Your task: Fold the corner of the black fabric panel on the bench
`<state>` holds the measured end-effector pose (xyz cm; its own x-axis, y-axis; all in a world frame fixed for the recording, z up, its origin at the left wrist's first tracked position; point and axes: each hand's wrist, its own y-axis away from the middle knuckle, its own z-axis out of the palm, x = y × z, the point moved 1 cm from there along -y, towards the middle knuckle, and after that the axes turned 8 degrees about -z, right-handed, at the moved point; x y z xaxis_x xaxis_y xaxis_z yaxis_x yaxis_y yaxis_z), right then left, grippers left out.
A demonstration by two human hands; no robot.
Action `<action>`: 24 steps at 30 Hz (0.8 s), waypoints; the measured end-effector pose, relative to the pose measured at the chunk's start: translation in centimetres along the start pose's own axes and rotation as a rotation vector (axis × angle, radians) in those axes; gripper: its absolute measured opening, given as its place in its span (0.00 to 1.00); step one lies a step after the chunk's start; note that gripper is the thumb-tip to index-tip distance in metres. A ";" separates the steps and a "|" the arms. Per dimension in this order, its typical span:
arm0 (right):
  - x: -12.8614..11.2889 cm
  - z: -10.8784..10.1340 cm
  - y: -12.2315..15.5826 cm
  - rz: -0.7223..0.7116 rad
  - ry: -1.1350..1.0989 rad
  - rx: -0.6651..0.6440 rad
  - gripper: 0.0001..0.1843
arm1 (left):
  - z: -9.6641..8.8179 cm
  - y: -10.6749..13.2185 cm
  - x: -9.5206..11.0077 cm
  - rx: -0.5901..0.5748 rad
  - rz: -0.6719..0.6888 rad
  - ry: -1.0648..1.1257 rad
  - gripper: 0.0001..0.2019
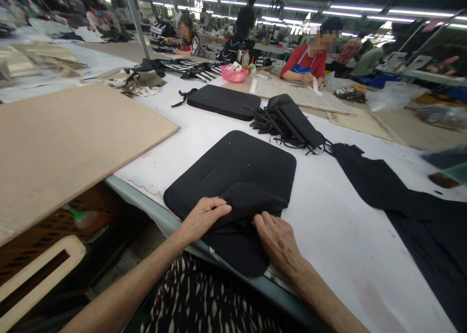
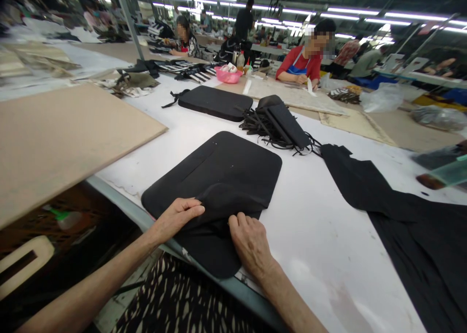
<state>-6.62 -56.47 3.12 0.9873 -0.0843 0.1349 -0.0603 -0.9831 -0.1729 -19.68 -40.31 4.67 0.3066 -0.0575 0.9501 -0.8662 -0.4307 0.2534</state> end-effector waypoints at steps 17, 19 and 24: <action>1.8 -2.6 -2.8 0.014 -0.235 0.143 0.17 | 0.1 1.0 0.4 -0.097 0.203 -0.125 0.16; 2.0 -2.7 -3.2 0.028 -0.265 0.096 0.14 | 0.2 1.0 0.4 -0.102 0.203 -0.151 0.11; 2.6 -2.9 -3.5 0.066 -0.289 0.038 0.12 | 0.5 0.8 0.2 -0.061 0.148 -0.117 0.11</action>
<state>-4.28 -53.76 6.91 0.9826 -0.0930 -0.1605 -0.1259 -0.9697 -0.2093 -20.12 -41.06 4.94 0.2147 -0.2217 0.9512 -0.9265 -0.3543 0.1265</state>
